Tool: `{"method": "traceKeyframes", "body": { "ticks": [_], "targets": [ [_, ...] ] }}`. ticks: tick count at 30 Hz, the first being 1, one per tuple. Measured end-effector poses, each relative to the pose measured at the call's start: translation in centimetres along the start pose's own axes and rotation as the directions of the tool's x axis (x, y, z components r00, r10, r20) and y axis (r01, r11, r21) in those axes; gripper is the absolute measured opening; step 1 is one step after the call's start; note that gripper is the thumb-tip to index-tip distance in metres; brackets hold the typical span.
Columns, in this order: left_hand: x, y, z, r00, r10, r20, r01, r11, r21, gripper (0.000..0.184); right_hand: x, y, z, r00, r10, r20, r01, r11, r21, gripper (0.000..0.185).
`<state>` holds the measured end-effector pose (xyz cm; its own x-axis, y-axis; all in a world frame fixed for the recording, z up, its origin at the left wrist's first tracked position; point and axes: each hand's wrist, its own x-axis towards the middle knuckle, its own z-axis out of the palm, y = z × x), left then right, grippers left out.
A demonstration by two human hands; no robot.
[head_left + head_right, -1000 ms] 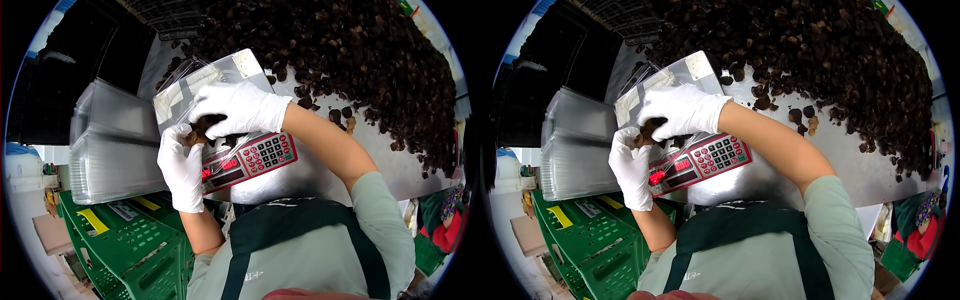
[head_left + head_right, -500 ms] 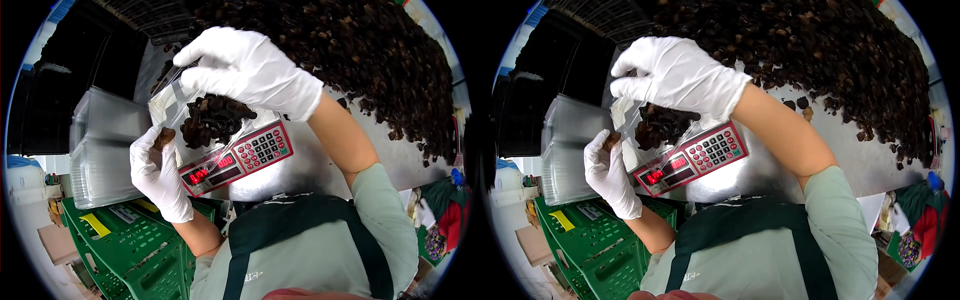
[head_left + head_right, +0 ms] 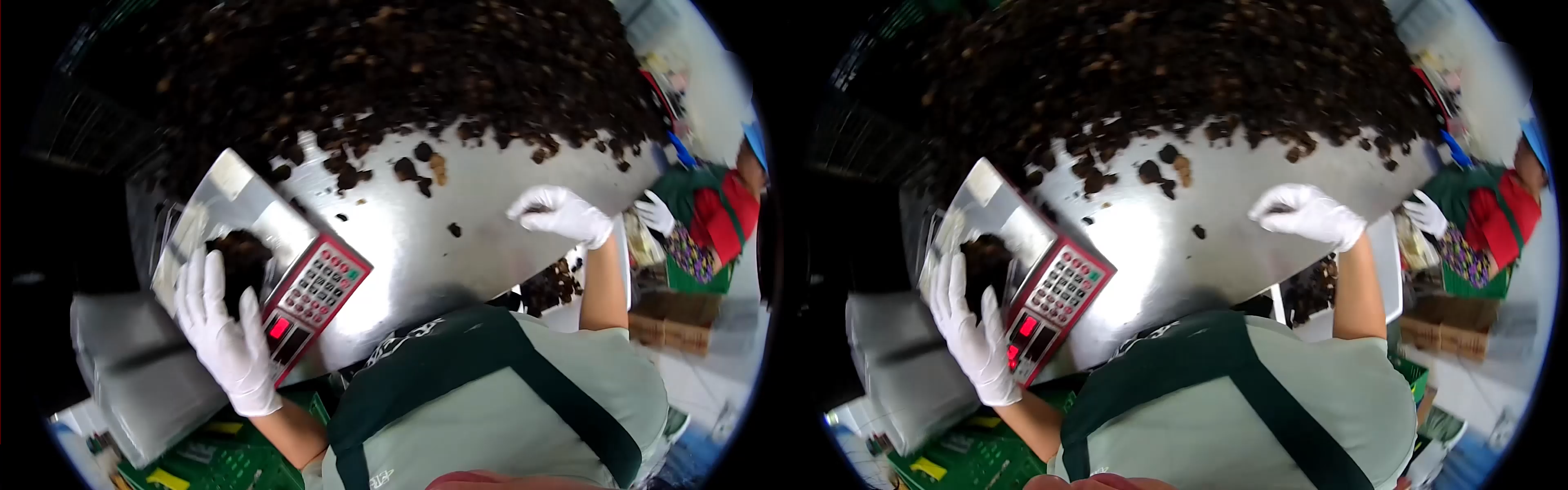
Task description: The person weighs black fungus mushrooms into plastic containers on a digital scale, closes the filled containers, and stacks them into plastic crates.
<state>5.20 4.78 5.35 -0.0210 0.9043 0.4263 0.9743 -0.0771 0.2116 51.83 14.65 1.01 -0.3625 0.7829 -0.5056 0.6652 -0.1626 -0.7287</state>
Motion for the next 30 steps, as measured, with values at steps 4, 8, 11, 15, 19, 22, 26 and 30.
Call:
{"method": "traceKeyframes", "body": {
  "ticks": [4, 8, 11, 15, 19, 22, 26, 30],
  "targets": [
    [-1.5, -1.7, 1.2, 0.983, -0.010, 0.184, -0.008, 0.995, 0.097, 0.057, -4.4, 1.4, -1.9, 0.965, 0.107, -0.240, -0.194, 0.906, -0.376, 0.043],
    [-2.6, -1.0, 1.8, 0.982, -0.186, -0.026, 0.185, 0.981, -0.057, 0.030, 1.1, 0.7, 1.3, 0.905, -0.231, -0.357, 0.062, 0.903, -0.426, 0.061],
    [-2.6, -2.5, 2.4, 0.960, -0.279, 0.003, 0.278, 0.956, -0.096, 0.030, 7.9, -1.6, 5.4, 0.875, -0.381, -0.300, 0.201, 0.847, -0.492, 0.068],
    [-1.5, -3.1, 2.4, 0.978, -0.154, 0.141, 0.173, 0.975, -0.138, 0.065, 13.7, -4.0, 7.7, 0.885, -0.280, -0.373, 0.111, 0.902, -0.416, 0.057],
    [-0.3, -2.7, 2.5, 0.971, -0.140, 0.193, 0.180, 0.961, -0.208, 0.072, 16.2, -1.5, 7.9, 0.868, -0.293, -0.400, 0.130, 0.913, -0.386, 0.040],
    [0.7, -1.4, 2.7, 0.980, -0.149, 0.130, 0.182, 0.934, -0.306, 0.073, 12.9, -1.1, 5.7, 0.938, -0.025, -0.347, 0.134, 0.947, 0.293, 0.029],
    [0.3, -1.4, 2.7, 0.993, -0.117, -0.030, 0.105, 0.958, -0.266, 0.055, 4.9, 3.8, 0.1, 0.901, -0.014, -0.433, 0.129, 0.963, 0.238, 0.024],
    [-1.3, -2.4, 3.3, 0.976, -0.178, -0.128, 0.121, 0.924, -0.364, 0.048, -1.6, 6.2, -4.7, 0.821, 0.390, -0.417, -0.406, 0.912, 0.053, 0.029]
  ]
}}
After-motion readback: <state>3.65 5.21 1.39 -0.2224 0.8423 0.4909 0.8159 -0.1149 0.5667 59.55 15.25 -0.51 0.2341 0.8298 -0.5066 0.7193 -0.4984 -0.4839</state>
